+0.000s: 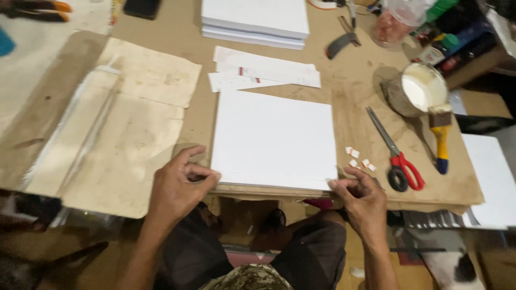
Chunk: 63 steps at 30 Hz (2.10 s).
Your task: Applying glue to paper covers and attaching small labels to them in a print shop finishing area.
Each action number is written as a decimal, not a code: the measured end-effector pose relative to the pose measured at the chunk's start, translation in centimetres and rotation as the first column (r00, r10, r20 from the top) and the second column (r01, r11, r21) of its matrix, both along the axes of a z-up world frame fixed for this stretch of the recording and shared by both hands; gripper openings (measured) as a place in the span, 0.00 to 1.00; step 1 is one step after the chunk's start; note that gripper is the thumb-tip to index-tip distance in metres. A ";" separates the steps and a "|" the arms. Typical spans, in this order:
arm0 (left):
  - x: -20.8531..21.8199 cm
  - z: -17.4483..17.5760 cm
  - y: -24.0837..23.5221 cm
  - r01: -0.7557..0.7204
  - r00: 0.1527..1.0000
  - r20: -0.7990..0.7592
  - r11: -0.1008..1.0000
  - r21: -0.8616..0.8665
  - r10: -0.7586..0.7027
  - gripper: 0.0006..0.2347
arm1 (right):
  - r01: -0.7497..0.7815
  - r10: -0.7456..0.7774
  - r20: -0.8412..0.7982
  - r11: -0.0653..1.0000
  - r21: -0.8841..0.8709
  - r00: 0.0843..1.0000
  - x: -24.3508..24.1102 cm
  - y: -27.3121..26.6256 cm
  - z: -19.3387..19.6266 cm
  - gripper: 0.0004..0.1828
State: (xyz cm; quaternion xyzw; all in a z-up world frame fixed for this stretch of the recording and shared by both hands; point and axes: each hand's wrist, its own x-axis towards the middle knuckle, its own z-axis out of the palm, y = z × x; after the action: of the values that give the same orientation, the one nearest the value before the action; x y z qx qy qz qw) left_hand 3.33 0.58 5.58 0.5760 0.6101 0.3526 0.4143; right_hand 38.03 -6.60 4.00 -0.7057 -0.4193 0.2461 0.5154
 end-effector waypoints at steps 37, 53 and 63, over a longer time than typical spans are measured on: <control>7.6 -7.0 -5.3 0.596 0.557 -0.801 0.564 0.571 0.222 0.34 | 0.112 -0.111 -0.032 0.994 0.007 0.993 1.0 0.3 -0.3 0.12; 8.7 -5.6 -5.6 0.557 0.535 -0.800 0.599 0.576 0.272 0.29 | -0.392 0.109 0.902 0.917 0.070 0.417 -2.1 -3.3 -4.8 0.23; 8.6 -5.8 -5.8 0.568 0.474 -0.831 0.621 0.541 0.291 0.36 | -0.324 0.043 0.911 0.940 0.102 0.410 -2.8 -3.3 -5.2 0.30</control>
State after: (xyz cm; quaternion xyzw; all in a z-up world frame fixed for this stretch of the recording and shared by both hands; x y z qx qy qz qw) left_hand 11.97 -5.19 -0.19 0.8403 0.4605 0.1933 -0.2111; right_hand 35.19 -9.86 -1.21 -0.6013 -0.7324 -0.1696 0.2706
